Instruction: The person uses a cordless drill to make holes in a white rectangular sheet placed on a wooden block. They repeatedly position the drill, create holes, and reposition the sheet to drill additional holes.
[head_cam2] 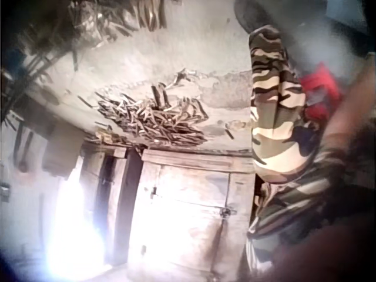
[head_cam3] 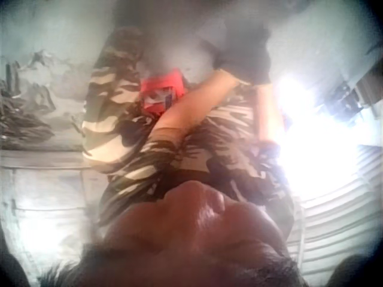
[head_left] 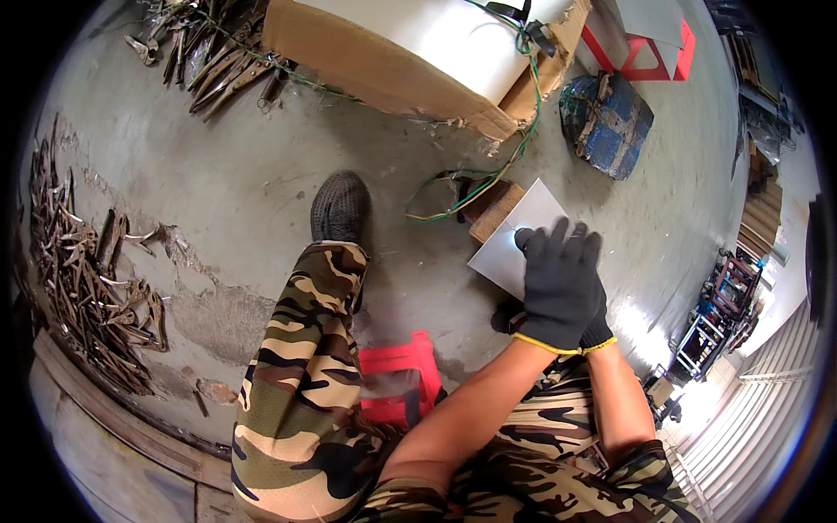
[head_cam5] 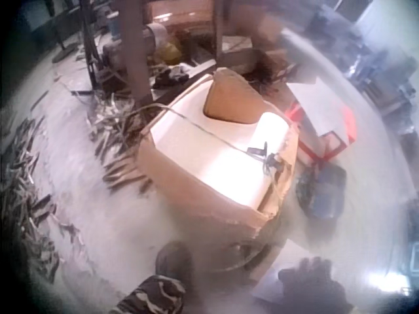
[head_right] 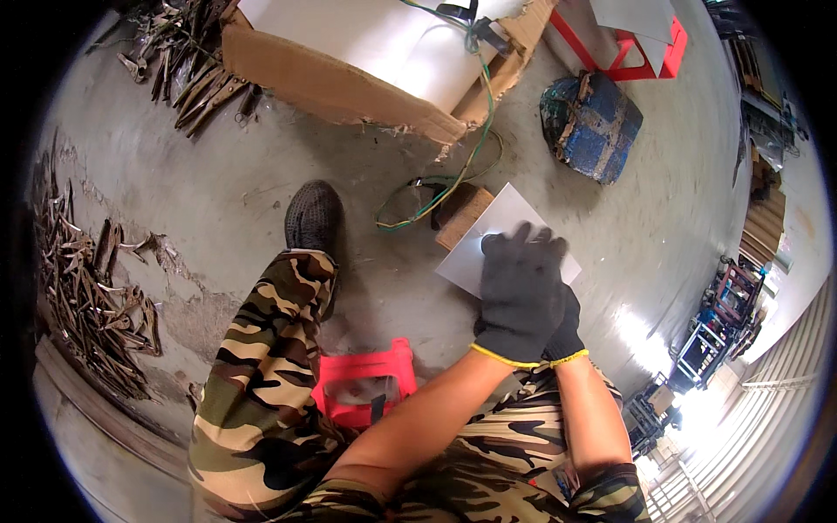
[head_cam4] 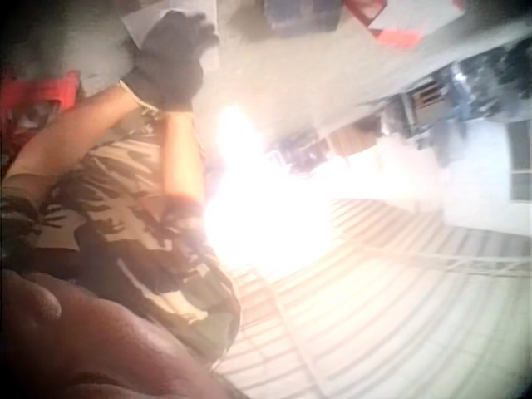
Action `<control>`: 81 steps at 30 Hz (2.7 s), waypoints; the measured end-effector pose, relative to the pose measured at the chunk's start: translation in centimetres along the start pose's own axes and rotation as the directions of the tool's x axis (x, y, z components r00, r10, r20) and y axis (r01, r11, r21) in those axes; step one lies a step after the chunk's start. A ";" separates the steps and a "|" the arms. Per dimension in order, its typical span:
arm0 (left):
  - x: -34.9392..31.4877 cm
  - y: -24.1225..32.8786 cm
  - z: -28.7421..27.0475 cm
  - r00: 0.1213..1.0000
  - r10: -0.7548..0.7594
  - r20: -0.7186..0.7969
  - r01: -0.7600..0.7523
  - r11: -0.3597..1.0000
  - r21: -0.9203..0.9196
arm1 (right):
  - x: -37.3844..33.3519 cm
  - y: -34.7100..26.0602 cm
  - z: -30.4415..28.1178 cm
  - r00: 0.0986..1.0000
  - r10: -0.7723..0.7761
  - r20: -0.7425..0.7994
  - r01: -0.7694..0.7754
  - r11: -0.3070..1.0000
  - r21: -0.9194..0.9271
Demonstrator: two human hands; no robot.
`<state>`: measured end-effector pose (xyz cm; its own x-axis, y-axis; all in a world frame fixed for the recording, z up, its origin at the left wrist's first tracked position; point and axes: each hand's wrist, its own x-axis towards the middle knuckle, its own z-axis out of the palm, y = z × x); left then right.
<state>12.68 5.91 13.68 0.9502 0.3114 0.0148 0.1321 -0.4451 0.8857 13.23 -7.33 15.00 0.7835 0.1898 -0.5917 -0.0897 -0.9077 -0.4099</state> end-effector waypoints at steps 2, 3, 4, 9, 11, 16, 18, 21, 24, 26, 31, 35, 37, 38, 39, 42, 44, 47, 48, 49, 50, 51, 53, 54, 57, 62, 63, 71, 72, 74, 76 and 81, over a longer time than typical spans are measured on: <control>0.5 -0.2 0.6 0.993 -0.020 0.120 0.030 0.996 -0.082 | 0.5 -0.6 -0.2 1.000 -0.007 0.016 0.007 1.000 -0.024; 0.4 -0.2 0.9 0.983 -0.025 0.180 0.047 0.992 -0.121 | 0.6 -0.9 -0.2 1.000 -0.008 0.018 0.008 0.999 -0.033; 0.1 -0.1 1.1 1.000 -0.014 0.025 0.017 0.993 -0.113 | 0.2 -1.1 -0.2 1.000 -0.002 0.021 0.002 0.999 -0.035; -0.1 -0.7 1.7 0.997 0.022 0.074 -0.015 0.996 -0.090 | 0.6 -1.8 -0.2 1.000 -0.006 0.029 0.007 0.999 -0.052; -0.1 -0.6 1.8 0.998 0.018 0.066 -0.011 0.994 -0.106 | 0.7 -2.0 -0.4 0.999 -0.009 0.033 0.011 0.998 -0.061; 0.3 -0.4 1.4 0.993 -0.020 0.116 0.032 0.993 -0.109 | 0.9 -2.3 -0.5 0.999 -0.013 0.045 0.016 0.998 -0.068; 0.6 -0.4 1.5 0.988 -0.032 0.153 0.050 0.992 -0.114 | 0.9 -2.3 -0.7 0.999 -0.011 0.049 0.015 0.997 -0.074; 0.5 -0.7 2.0 0.998 -0.002 0.062 0.010 0.993 -0.115 | 1.2 -2.4 -0.6 0.998 -0.013 0.054 0.018 0.997 -0.080; 0.4 -0.8 2.1 0.998 0.007 0.057 0.000 0.993 -0.121 | 1.3 -2.5 -0.6 0.998 -0.015 0.061 0.020 0.996 -0.088; 0.6 -0.8 2.0 0.997 -0.003 0.073 0.012 0.992 -0.126 | 1.3 -2.7 -0.7 0.998 -0.014 0.065 0.020 0.995 -0.094; 1.1 -0.6 2.0 0.999 -0.014 -0.031 0.009 0.988 -0.155 | 1.8 -2.9 -0.9 0.997 -0.022 0.077 0.031 0.993 -0.115; 1.5 -0.4 1.6 0.998 -0.045 0.037 0.047 0.996 -0.074 | 2.2 -3.1 -1.4 0.995 -0.026 0.091 0.040 0.988 -0.148; 1.9 -0.4 1.7 0.998 -0.052 0.046 0.056 0.995 -0.088 | 2.5 -3.2 -1.9 0.994 -0.029 0.102 0.046 0.984 -0.173; 2.2 -0.2 1.6 0.996 -0.073 0.060 0.077 0.994 -0.072 | 2.7 -3.2 -2.1 0.994 -0.029 0.108 0.049 0.981 -0.187; 2.4 0.0 1.6 0.993 -0.094 0.074 0.098 0.994 -0.057 | 2.9 -3.3 -2.4 0.993 -0.030 0.114 0.052 0.978 -0.200; 2.9 0.0 2.2 0.990 -0.134 0.048 0.137 0.989 -0.059 | 3.8 -3.6 -3.1 0.988 -0.039 0.150 0.076 0.966 -0.247; 3.7 0.0 2.3 0.983 -0.166 0.074 0.170 0.985 -0.044 | 4.2 -3.7 -3.6 0.985 -0.037 0.168 0.084 0.956 -0.279; 4.8 0.5 2.2 0.962 -0.236 0.136 0.237 0.971 0.003 | 4.9 -3.9 -4.3 0.980 -0.038 0.195 0.101 0.940 -0.327; 5.1 0.6 2.0 0.962 -0.249 0.114 0.252 0.968 -0.008 | 5.2 -3.9 -4.5 0.978 -0.036 0.204 0.107 0.932 -0.347; 5.2 0.6 2.0 0.959 -0.266 0.094 0.269 0.963 -0.018 | 5.5 -3.9 -4.6 0.977 -0.037 0.212 0.113 0.926 -0.359; 5.2 0.5 2.1 0.958 -0.273 0.086 0.275 0.961 -0.018 | 5.7 -4.0 -4.7 0.974 -0.037 0.221 0.120 0.920 -0.372; 5.2 0.4 2.1 0.957 -0.280 0.079 0.282 0.959 -0.017 | 5.9 -4.0 -4.9 0.973 -0.035 0.230 0.124 0.914 -0.385; 5.2 0.3 2.3 0.955 -0.291 0.052 0.293 0.956 -0.014 | 6.3 -4.2 -5.1 0.970 -0.038 0.239 0.136 0.903 -0.408; 5.1 0.5 2.5 0.953 -0.300 0.035 0.301 0.954 -0.015 | 6.3 -4.2 -5.2 0.969 -0.034 0.244 0.137 0.898 -0.419; 5.5 0.5 2.7 0.947 -0.317 0.058 0.317 0.948 0.020 | 6.5 -4.1 -5.3 0.965 -0.034 0.259 0.149 0.886 -0.439; 5.7 0.2 3.2 0.955 -0.296 0.008 0.296 0.955 0.015 | 7.1 -4.1 -5.5 0.960 -0.039 0.277 0.170 0.868 -0.466; 6.0 0.3 3.2 0.946 -0.323 0.030 0.322 0.946 0.037 | 7.2 -4.0 -5.6 0.959 -0.036 0.281 0.171 0.864 -0.473; 6.0 0.2 2.8 0.940 -0.338 0.038 0.337 0.941 0.031 | 7.3 -3.8 -5.7 0.955 -0.047 0.293 0.198 0.837 -0.511; 5.8 0.1 2.9 0.946 -0.323 0.012 0.323 0.946 0.017 | 7.3 -3.9 -5.8 0.954 -0.051 0.295 0.205 0.831 -0.518; 5.9 0.2 2.4 0.942 -0.334 0.039 0.334 0.942 0.018 | 7.3 -3.8 -5.9 0.952 -0.056 0.300 0.215 0.819 -0.532; 6.2 0.6 1.6 0.912 -0.387 0.140 0.383 0.922 0.054 | 7.5 -3.4 -5.9 0.947 -0.072 0.314 0.242 0.801 -0.548; 6.8 -0.5 1.9 0.899 -0.436 0.034 0.432 0.875 -0.217 | 8.2 -1.8 -6.8 0.876 -0.200 0.439 0.446 0.683 -0.578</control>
<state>19.60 6.63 12.48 0.8067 0.4453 -0.3886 0.4653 -0.0730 0.8821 23.98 -6.72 15.64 0.4340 0.5122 -0.7411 0.6440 -0.7517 -0.1423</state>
